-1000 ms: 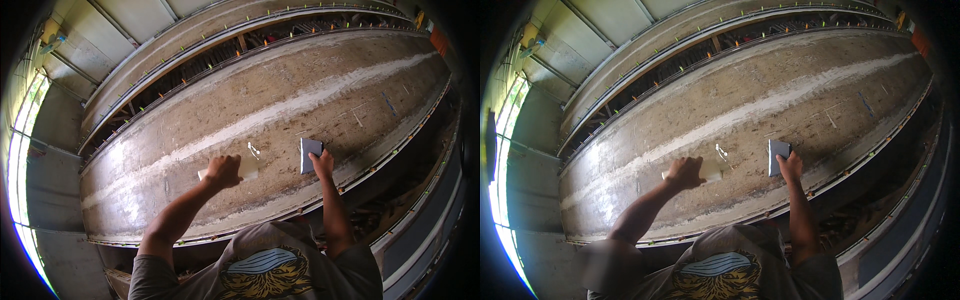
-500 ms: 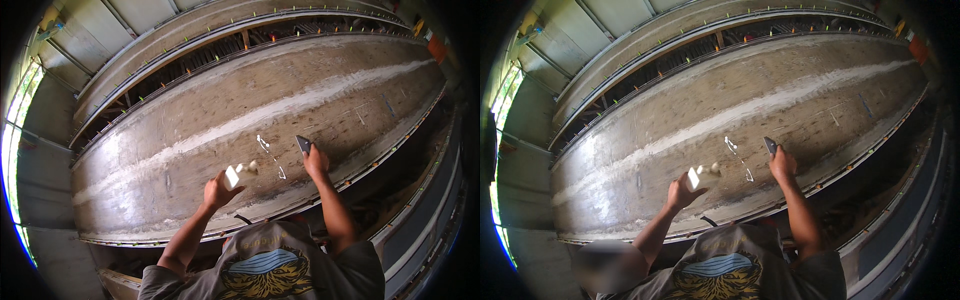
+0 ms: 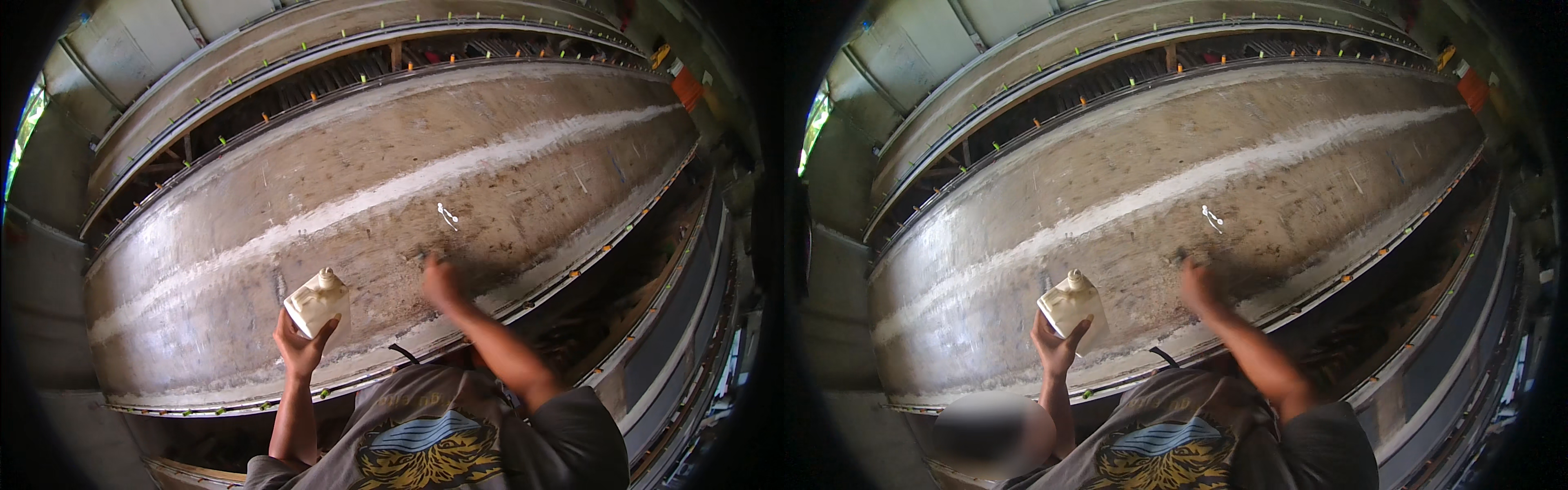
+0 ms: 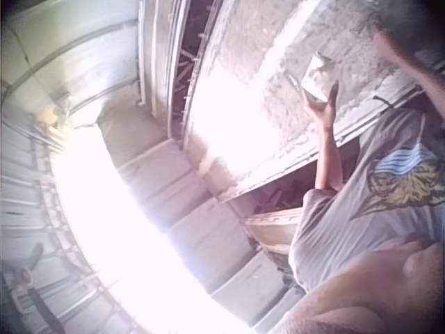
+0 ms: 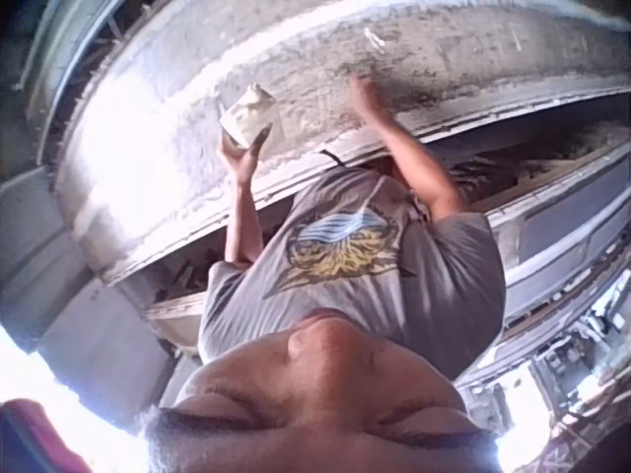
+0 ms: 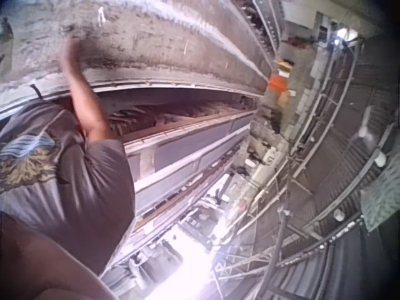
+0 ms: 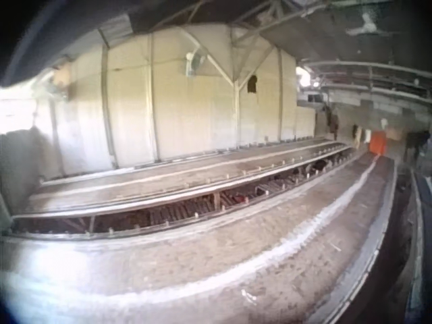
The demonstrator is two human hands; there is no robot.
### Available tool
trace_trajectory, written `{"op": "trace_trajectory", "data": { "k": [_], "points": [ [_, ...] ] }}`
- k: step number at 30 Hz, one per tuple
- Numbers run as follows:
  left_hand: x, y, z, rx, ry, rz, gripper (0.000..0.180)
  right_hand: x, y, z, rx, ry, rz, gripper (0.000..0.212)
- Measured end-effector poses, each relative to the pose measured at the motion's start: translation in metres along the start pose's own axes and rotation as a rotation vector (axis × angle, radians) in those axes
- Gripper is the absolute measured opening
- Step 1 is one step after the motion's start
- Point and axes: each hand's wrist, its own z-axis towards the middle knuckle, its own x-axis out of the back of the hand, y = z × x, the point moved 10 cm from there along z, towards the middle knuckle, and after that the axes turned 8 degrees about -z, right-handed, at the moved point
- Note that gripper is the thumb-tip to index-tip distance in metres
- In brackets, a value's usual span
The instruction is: The person applies a white adhesive from a plastic bottle onto the surface of a large wooden boat hull. They use a small rectangular tool to spread the substance evenly along the seams and surface of the wood.
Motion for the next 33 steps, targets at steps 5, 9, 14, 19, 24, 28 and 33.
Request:
{"op": "trace_trajectory", "data": {
  "k": [5, 9, 14, 19, 24, 28, 33],
  "points": [
    [0.005, 0.01, 0.002, -0.018, -0.043, -0.006, 0.059, -0.006, 0.096, 0.026, -0.25, 0.119, -0.271, 0.03],
    [0.009, 0.026, 0.001, -0.009, -0.042, -0.04, 0.059, -0.067, -0.106, -0.038, 0.216, 0.597, -0.699, 0.034],
    [0.026, 0.028, 0.006, -0.029, -0.014, -0.062, 0.06, -0.064, -0.159, -0.042, 0.361, -0.101, 0.148, 0.023],
    [0.036, 0.028, 0.007, -0.038, -0.003, -0.005, 0.06, -0.057, 0.061, 0.032, -0.232, 0.041, 0.68, 0.034],
    [0.042, 0.014, -0.006, 0.018, 0.013, -0.027, 0.06, 0.009, 0.159, 0.072, -0.265, 0.232, 0.295, 0.033],
    [0.037, 0.01, -0.016, 0.069, -0.003, -0.017, 0.059, 0.033, 0.145, 0.103, -0.365, 0.214, -0.138, 0.032],
    [0.03, 0.012, -0.021, 0.075, -0.02, -0.034, 0.058, -0.077, -0.054, 0.11, 0.047, 0.395, -0.461, 0.048]
  ]
}}
